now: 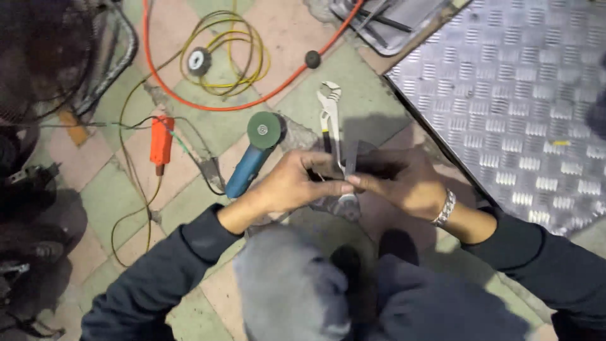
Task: The person is using an electric angle grinder to smooth or sharpen the edges of a metal wrench.
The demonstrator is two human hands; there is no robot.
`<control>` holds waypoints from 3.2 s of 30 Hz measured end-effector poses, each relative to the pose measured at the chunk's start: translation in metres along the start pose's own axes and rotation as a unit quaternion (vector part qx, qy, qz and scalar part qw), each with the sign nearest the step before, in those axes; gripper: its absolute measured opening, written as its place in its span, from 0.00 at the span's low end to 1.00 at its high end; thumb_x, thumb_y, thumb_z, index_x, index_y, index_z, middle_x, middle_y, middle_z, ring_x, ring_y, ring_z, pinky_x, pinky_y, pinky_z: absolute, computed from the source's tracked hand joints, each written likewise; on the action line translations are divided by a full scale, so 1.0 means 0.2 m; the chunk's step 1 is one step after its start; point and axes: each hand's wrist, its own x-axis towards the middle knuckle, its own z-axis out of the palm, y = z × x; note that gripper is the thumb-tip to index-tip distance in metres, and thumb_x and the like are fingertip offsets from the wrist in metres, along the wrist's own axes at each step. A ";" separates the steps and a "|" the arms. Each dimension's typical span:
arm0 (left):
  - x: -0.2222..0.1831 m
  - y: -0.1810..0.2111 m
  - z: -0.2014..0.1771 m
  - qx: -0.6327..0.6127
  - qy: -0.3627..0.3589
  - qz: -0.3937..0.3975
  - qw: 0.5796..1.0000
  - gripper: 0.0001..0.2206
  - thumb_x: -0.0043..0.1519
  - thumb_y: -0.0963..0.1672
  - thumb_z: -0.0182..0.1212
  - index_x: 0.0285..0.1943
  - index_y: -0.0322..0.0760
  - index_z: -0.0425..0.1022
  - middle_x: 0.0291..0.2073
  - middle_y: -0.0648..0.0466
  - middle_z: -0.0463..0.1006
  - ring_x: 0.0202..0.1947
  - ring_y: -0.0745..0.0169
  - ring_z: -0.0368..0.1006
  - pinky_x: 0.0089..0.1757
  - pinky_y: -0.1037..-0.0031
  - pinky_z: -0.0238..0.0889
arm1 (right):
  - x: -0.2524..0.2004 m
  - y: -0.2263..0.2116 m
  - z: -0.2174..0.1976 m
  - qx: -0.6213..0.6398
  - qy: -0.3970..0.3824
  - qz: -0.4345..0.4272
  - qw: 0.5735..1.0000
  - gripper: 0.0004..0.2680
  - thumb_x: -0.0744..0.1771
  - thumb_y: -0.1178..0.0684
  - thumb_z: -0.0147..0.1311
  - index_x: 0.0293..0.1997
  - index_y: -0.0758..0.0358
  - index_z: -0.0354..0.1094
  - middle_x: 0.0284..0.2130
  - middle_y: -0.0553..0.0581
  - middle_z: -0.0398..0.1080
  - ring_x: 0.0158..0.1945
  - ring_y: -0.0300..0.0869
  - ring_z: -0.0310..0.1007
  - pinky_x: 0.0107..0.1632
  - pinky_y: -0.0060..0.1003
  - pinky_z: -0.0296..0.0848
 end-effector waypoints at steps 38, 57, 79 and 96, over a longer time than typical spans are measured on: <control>-0.17 -1.91 -0.84 0.195 0.147 -0.073 0.967 0.27 0.51 0.46 0.61 0.58 0.24 0.63 0.45 0.31 0.73 0.45 0.30 0.71 0.47 0.50 0.66 | 0.66 1.00 1.14 -0.517 -0.215 0.158 0.813 0.17 0.59 0.45 0.60 0.53 0.49 0.72 0.49 0.51 0.75 0.47 0.52 0.81 0.50 0.47 0.80; -0.39 -1.67 -1.19 0.295 0.012 0.070 0.953 0.13 0.71 0.47 0.47 0.52 0.37 0.76 0.50 0.43 0.77 0.53 0.37 0.73 0.51 0.50 0.64 | 0.80 1.20 1.89 0.459 0.262 0.196 0.826 0.18 0.60 0.61 0.66 0.53 0.66 0.68 0.35 0.60 0.71 0.42 0.51 0.77 0.42 0.47 0.79; -0.68 -1.94 -0.82 0.369 -0.004 0.423 0.828 0.02 0.67 0.43 0.53 0.43 0.41 0.67 0.33 0.51 0.65 0.33 0.55 0.64 0.37 0.67 0.58 | 0.80 0.91 1.93 0.194 0.429 0.222 0.854 0.22 0.54 0.57 0.76 0.49 0.63 0.71 0.41 0.61 0.73 0.51 0.47 0.72 0.55 0.50 0.68; -0.03 -2.08 -1.46 -0.211 0.223 -0.083 0.948 0.23 0.58 0.55 0.58 0.34 0.28 0.84 0.18 0.57 0.73 0.17 0.72 0.65 0.22 0.80 0.60 | 0.68 0.93 1.80 -0.257 0.153 0.094 0.950 0.14 0.59 0.56 0.70 0.43 0.74 0.75 0.32 0.64 0.77 0.30 0.52 0.75 0.34 0.42 0.72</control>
